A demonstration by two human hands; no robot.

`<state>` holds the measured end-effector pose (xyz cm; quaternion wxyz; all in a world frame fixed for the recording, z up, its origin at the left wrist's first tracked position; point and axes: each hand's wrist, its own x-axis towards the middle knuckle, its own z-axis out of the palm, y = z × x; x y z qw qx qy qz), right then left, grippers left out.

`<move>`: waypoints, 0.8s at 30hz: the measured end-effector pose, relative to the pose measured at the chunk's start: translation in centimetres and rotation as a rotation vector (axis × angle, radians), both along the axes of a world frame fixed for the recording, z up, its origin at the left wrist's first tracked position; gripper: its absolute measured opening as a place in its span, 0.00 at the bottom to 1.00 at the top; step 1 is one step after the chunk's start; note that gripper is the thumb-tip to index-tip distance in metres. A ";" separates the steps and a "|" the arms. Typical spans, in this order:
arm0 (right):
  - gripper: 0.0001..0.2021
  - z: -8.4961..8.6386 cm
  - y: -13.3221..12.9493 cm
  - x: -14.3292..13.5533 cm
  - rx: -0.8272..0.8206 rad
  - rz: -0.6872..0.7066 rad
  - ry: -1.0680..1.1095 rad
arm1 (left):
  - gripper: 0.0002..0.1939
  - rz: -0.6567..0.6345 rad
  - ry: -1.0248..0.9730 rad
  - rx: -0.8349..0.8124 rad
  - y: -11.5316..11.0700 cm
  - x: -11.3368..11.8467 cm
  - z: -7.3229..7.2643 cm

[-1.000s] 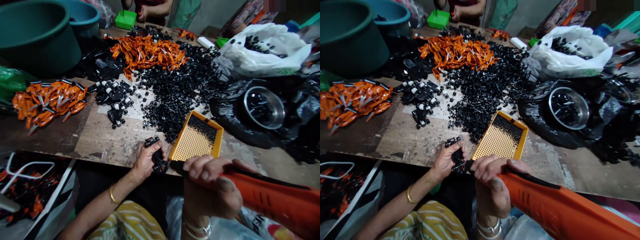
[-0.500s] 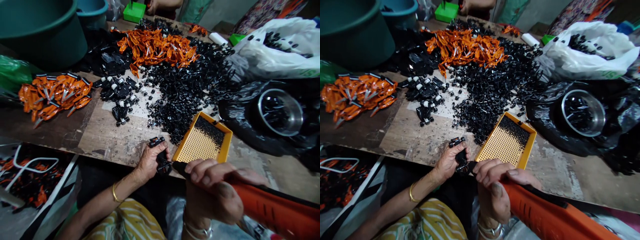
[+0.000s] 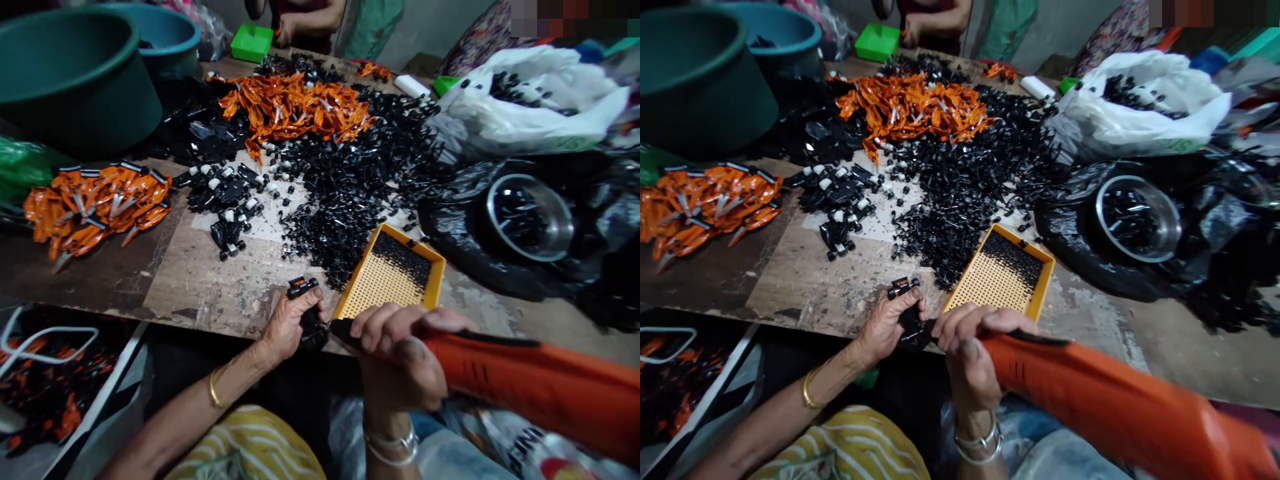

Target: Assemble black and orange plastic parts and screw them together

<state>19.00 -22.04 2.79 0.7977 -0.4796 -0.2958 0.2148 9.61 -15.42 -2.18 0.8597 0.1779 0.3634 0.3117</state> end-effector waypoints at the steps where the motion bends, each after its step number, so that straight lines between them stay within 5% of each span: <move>1: 0.12 0.6 -0.1 0.5 0.077 0.007 -0.024 | 0.16 -0.010 -0.007 -0.020 0.2 -0.1 0.1; 5: 0.03 1.9 -2.1 4.1 0.137 -0.180 -0.195 | 0.14 -0.059 -0.039 -0.102 1.3 -0.4 0.3; 11: 0.04 0.2 -5.7 7.9 0.035 -0.464 -0.237 | 0.13 -0.089 0.000 -0.034 1.1 -0.2 0.3; 17: 0.15 -0.6 -5.8 7.9 0.062 -0.471 -0.225 | 0.16 -0.105 0.032 0.002 0.7 -0.2 0.2; 24: 0.07 -1.2 -5.7 8.2 -0.013 -0.435 -0.143 | 0.15 -0.107 0.014 0.018 0.7 -0.1 0.3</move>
